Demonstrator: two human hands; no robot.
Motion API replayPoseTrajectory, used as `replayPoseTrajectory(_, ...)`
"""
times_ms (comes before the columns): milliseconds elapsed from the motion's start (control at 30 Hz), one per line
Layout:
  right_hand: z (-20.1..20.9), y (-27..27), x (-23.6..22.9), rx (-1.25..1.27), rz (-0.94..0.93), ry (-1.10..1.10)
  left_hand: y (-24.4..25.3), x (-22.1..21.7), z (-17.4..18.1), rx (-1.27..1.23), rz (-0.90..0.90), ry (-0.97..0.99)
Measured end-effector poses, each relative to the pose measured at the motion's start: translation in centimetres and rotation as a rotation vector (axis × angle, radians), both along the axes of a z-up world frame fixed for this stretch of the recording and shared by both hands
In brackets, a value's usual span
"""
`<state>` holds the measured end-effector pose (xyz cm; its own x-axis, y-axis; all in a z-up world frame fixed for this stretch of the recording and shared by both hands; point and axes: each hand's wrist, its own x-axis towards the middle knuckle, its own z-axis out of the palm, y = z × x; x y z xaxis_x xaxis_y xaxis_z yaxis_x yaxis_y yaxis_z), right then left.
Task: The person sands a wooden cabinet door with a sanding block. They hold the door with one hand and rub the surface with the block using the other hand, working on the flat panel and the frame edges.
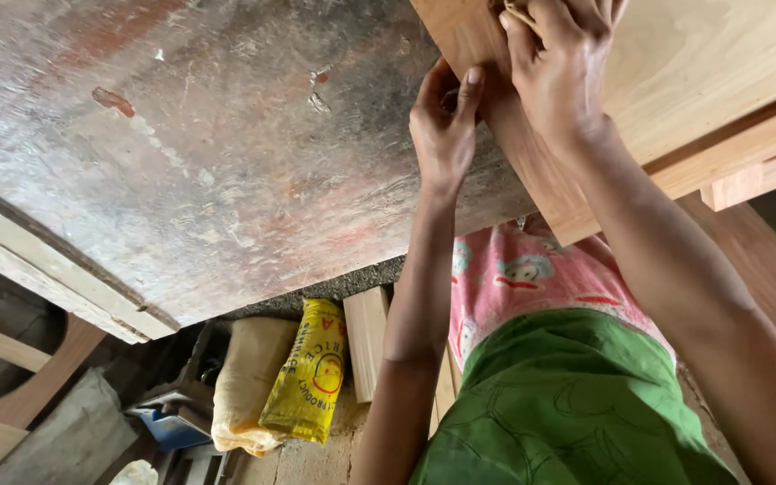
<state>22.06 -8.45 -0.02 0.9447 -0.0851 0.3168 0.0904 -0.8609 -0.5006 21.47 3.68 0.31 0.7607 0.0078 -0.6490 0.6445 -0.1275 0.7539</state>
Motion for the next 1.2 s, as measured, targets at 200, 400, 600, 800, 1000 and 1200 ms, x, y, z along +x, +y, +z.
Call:
replayPoseTrajectory(200,0.0,-2.6,-9.1,-0.052,-0.042,0.278,0.0,-0.3,-0.8,-0.025,0.003,-0.079)
replayPoseTrajectory(400,-0.8,-0.8,-3.0,-0.091,-0.043,0.069,-0.4,0.0,0.2,-0.032,0.051,-0.032)
replayPoseTrajectory(600,1.1,-1.6,-5.8,-0.015,-0.026,0.121,-0.5,-0.2,-0.1,-0.029,0.052,-0.082)
replayPoseTrajectory(800,-0.1,-3.9,-14.4,-0.064,-0.061,0.212,-0.1,-0.9,-1.0,-0.003,0.029,-0.087)
replayPoseTrajectory(1000,-0.1,-2.2,-9.9,-0.037,-0.086,0.049,-0.4,-1.0,-0.5,-0.028,0.064,-0.093)
replayPoseTrajectory(1200,-0.4,-4.2,-15.3,-0.072,-0.078,0.148,-0.3,-1.0,-1.1,0.032,0.017,-0.107)
